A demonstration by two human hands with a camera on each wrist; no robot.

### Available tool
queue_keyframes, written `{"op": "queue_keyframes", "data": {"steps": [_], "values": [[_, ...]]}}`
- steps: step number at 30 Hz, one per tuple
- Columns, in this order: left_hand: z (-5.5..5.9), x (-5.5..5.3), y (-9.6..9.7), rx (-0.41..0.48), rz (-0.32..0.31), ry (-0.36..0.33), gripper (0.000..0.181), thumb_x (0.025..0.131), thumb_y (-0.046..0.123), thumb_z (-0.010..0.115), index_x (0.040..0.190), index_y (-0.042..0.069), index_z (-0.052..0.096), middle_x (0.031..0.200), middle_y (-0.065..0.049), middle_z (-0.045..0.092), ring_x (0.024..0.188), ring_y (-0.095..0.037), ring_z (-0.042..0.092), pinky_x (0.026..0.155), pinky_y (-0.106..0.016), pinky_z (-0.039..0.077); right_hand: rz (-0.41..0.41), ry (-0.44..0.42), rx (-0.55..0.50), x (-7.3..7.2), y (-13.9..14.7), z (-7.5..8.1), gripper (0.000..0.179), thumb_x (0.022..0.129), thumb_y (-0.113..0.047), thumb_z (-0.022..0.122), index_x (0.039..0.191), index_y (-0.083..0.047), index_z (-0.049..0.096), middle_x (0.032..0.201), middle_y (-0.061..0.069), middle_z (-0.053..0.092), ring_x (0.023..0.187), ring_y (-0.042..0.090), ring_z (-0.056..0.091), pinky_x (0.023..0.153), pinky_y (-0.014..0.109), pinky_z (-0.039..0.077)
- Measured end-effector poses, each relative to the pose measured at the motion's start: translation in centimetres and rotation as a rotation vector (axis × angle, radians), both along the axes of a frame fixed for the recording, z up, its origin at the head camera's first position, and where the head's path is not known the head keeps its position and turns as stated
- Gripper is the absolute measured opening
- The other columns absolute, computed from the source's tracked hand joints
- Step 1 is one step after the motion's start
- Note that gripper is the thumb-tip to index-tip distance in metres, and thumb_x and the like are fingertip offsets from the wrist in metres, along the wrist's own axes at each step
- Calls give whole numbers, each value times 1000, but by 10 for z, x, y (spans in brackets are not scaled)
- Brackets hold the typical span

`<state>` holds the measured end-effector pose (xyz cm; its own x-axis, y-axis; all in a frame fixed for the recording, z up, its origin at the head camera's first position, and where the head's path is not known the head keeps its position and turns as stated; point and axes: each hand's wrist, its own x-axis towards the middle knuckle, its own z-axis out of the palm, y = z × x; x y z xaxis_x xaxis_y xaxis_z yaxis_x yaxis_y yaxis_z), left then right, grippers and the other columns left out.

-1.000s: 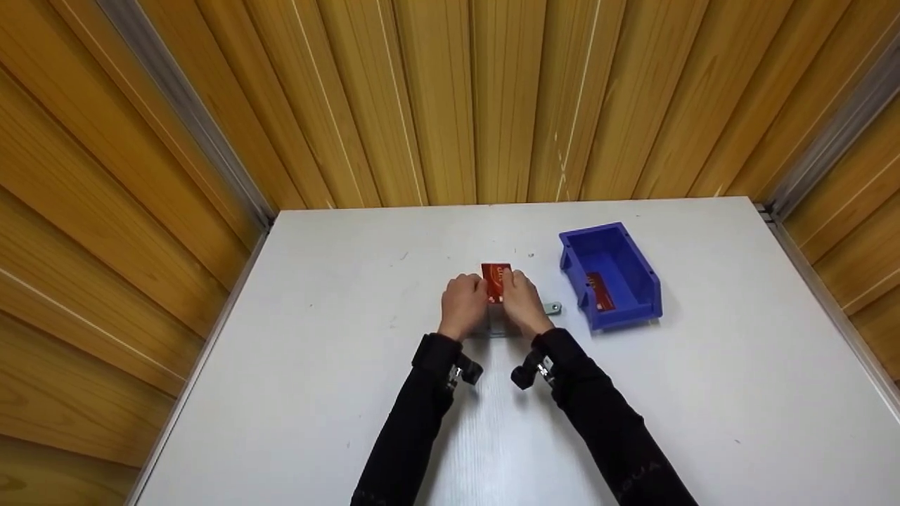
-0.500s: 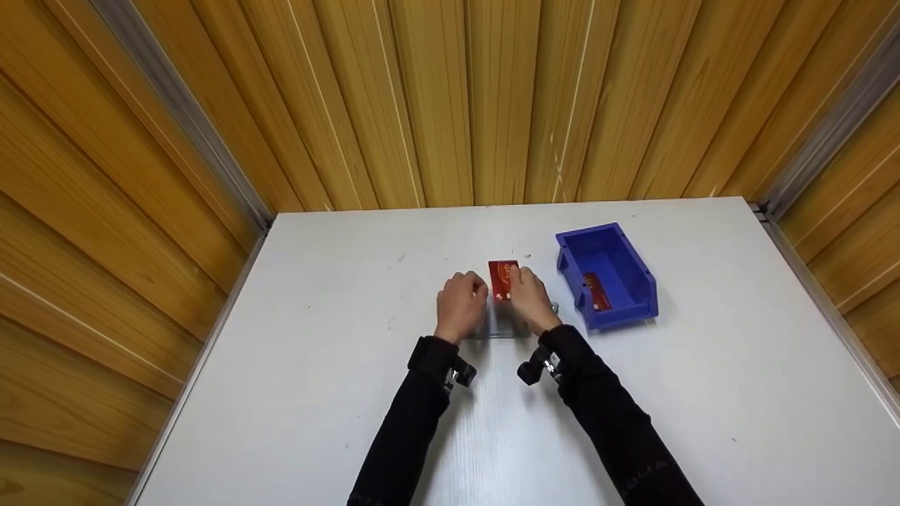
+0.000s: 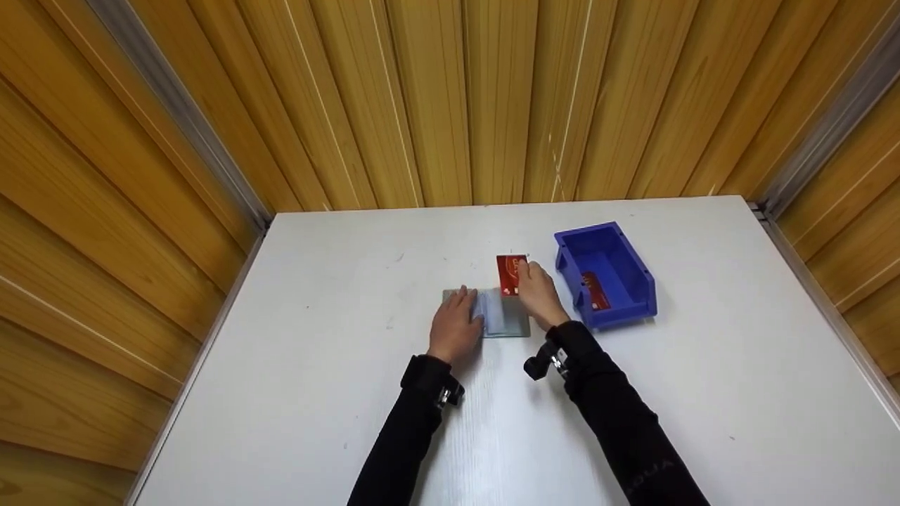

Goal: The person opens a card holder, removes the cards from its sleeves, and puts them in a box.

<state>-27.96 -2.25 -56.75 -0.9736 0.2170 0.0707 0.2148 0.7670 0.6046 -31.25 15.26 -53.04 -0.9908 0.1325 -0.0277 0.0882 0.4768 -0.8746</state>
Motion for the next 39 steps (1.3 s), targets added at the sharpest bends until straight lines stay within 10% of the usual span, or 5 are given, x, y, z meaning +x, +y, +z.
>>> {"op": "queue_keyframes", "data": {"steps": [20,39], "values": [[-6,6,-4,2,6,8,47,101,7,50,147,-5,53,156,-22,49,150,-39,40,125,-46,29,-4,-44,-24,1,13,15,39,114,-31,28,98,-4,51,85,5,44,80,21,45,69,31,36],[-4,7,-3,-28,25,2,46,103,9,52,148,-2,53,156,-19,50,150,-36,41,125,-45,30,-101,-20,-11,-4,101,44,42,114,-35,21,99,-6,47,90,8,43,79,17,45,66,26,37]]}}
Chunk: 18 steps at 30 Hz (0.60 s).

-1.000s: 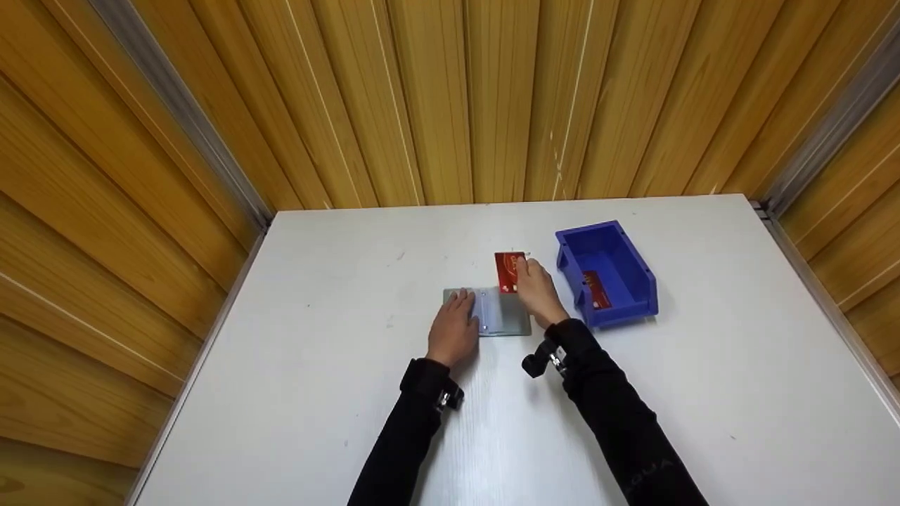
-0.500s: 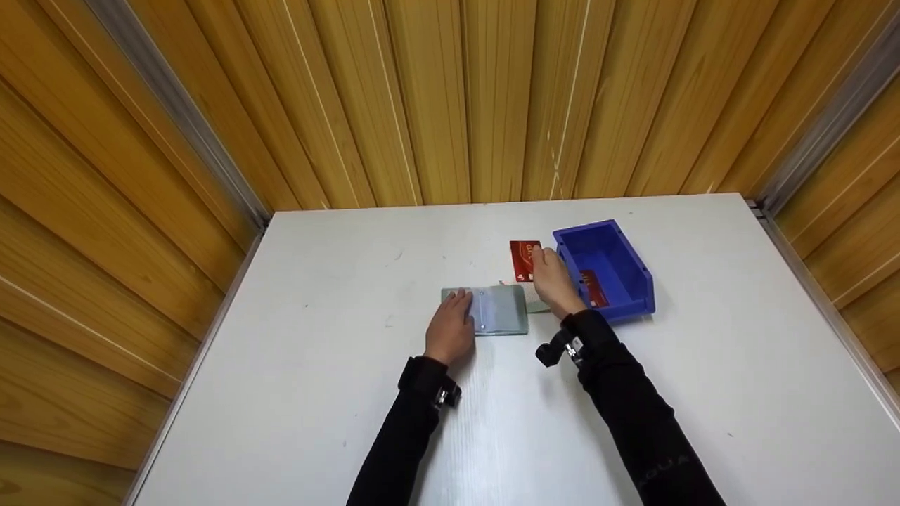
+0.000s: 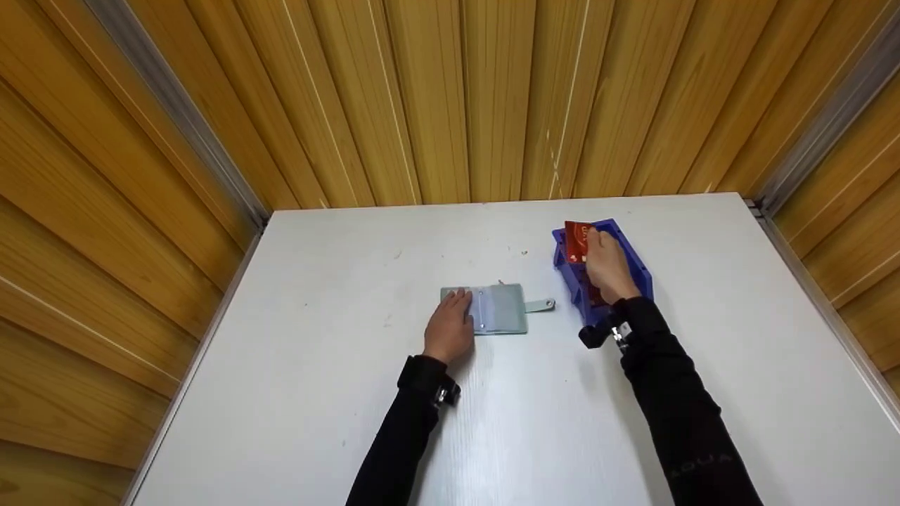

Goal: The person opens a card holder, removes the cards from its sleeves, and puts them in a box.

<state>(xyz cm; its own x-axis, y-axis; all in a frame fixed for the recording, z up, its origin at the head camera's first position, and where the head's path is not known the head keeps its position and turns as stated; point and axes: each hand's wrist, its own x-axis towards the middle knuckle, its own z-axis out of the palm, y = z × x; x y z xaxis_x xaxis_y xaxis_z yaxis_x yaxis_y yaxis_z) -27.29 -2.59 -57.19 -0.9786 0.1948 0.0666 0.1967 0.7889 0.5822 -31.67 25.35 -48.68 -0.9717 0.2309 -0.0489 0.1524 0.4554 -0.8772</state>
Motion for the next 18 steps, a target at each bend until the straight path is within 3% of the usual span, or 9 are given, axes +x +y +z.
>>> {"op": "queue_keyframes", "data": {"steps": [7,12,18], "values": [[1,0,0,-22,0,-10,46,104,10,52,148,-2,54,157,-18,49,151,-35,40,125,-45,30,-18,-32,4,4,32,-10,44,113,-36,19,100,-4,47,88,9,46,67,12,48,54,25,41],[2,0,-2,-31,2,-11,46,104,10,51,148,-1,54,157,-17,49,150,-35,41,125,-44,30,-40,-2,68,3,42,-23,46,113,-34,19,102,-1,49,92,13,48,81,21,50,67,28,41],[1,-1,-1,-26,-1,-26,47,104,12,52,149,0,53,158,-16,48,151,-34,40,125,-44,30,-47,47,234,-1,43,-43,41,113,-28,24,89,-1,45,84,18,47,87,40,52,78,47,41]]}}
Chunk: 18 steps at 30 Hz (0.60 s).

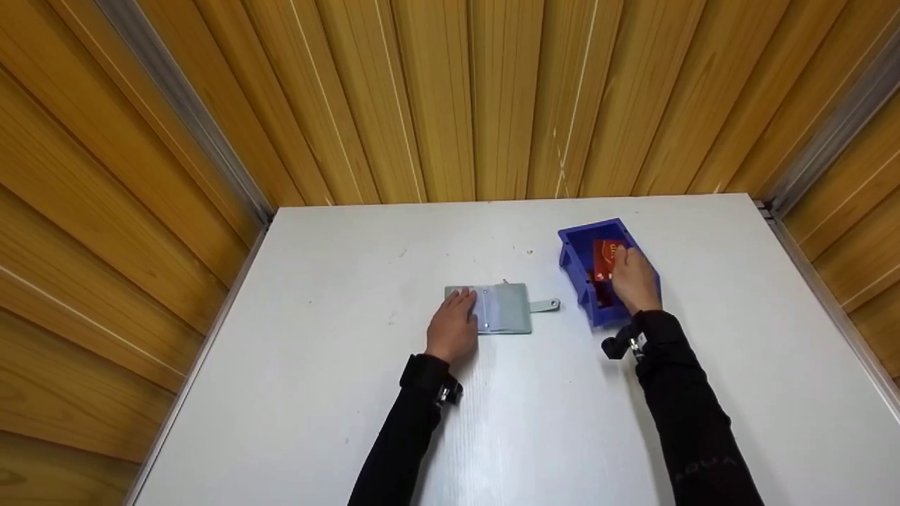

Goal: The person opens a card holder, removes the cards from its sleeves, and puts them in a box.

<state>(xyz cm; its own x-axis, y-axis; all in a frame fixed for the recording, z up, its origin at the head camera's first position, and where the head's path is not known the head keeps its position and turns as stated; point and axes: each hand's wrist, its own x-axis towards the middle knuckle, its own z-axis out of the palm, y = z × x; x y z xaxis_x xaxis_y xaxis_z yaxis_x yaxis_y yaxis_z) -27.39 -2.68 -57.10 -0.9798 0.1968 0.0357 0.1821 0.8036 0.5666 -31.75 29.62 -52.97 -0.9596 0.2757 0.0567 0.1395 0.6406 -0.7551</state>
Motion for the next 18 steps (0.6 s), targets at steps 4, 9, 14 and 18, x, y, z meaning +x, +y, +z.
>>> {"op": "queue_keyframes", "data": {"steps": [4,9,14,18], "values": [[-1,-1,0,-10,-4,-1,47,104,12,52,150,1,52,159,-16,48,151,-34,39,125,-44,29,35,-31,84,-3,-4,-9,43,113,-26,25,96,6,49,88,27,53,93,50,57,83,59,43],[-2,-2,0,-9,1,10,47,104,12,51,149,0,53,158,-16,49,151,-33,40,125,-43,30,81,-119,165,-3,-6,-14,50,113,-29,24,111,12,52,104,37,59,108,56,60,89,65,45],[-3,-2,0,-18,-6,16,47,103,11,50,148,-1,53,158,-17,49,151,-33,40,125,-42,29,106,-167,228,-4,-7,-18,54,113,-29,25,121,14,55,114,40,62,115,56,60,95,67,46],[-3,-3,0,-13,-16,16,47,103,11,50,149,-1,53,158,-17,48,151,-34,40,125,-42,29,114,-186,286,-5,-9,-21,53,112,-29,26,120,14,56,118,41,63,115,56,61,95,68,47]]}}
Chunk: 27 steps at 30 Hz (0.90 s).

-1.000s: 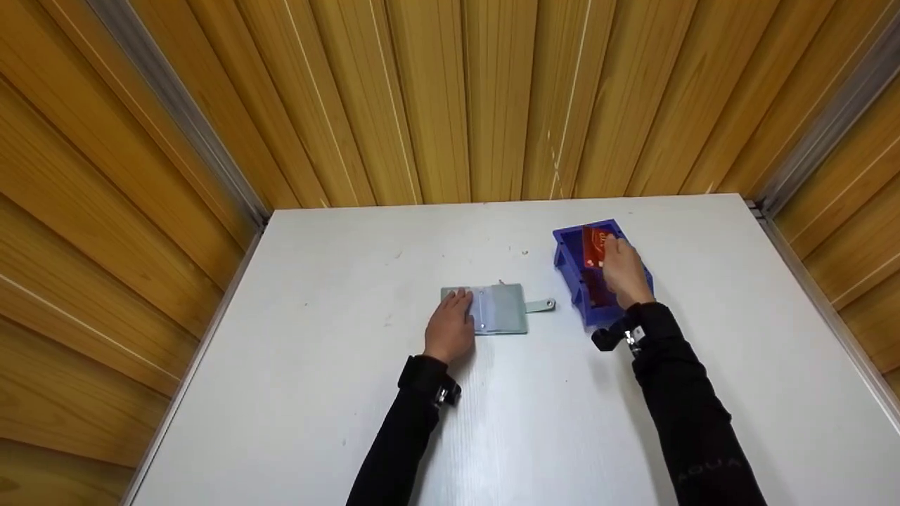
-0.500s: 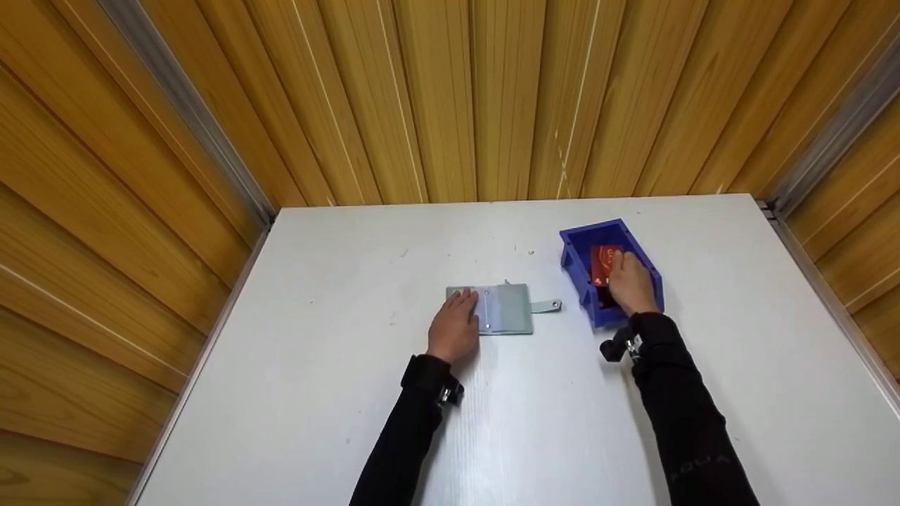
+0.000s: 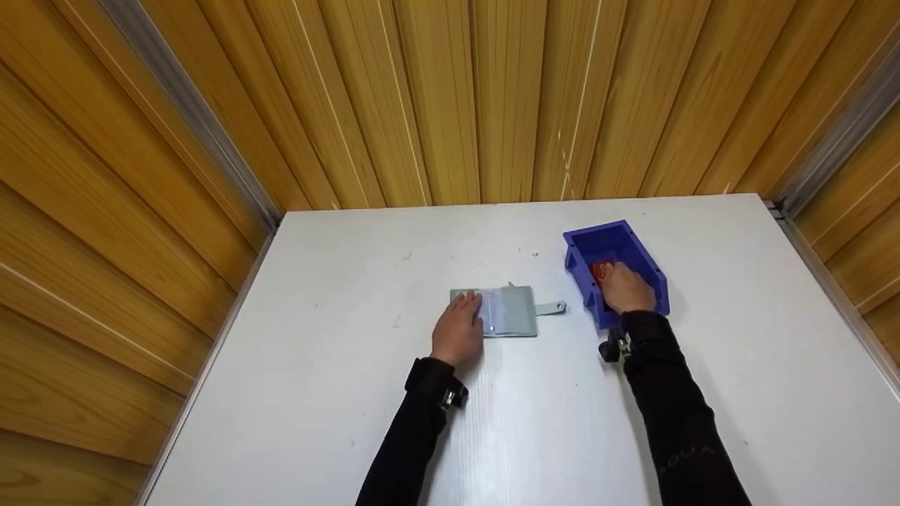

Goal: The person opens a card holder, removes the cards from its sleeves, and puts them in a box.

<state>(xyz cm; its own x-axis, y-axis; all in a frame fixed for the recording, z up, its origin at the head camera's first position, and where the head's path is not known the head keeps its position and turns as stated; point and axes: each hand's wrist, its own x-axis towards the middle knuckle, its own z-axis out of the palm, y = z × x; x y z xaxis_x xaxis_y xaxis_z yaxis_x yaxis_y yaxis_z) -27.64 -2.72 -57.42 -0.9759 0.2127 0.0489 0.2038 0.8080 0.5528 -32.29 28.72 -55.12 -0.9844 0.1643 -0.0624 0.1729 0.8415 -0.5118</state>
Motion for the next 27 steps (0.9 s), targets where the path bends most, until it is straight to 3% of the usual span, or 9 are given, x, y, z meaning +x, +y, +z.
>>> {"op": "queue_keyframes", "data": {"steps": [13,21,27], "values": [[0,1,-1,13,-6,17,47,102,11,52,147,-2,54,157,-17,50,150,-35,42,124,-44,30,-4,1,85,2,-5,-4,50,112,-29,34,113,14,58,113,42,64,106,58,64,86,69,52],[-2,0,-1,12,-8,19,46,103,11,51,148,-1,54,157,-17,50,150,-35,42,124,-43,30,-97,78,122,-1,-10,-10,48,107,-35,55,112,13,61,109,43,65,99,59,66,79,69,54],[-3,-1,-2,0,1,13,47,103,12,51,148,0,54,157,-16,50,150,-34,41,125,-43,30,-157,112,96,-3,-11,-13,55,102,-36,66,124,14,58,113,45,63,103,62,64,83,69,53]]}}
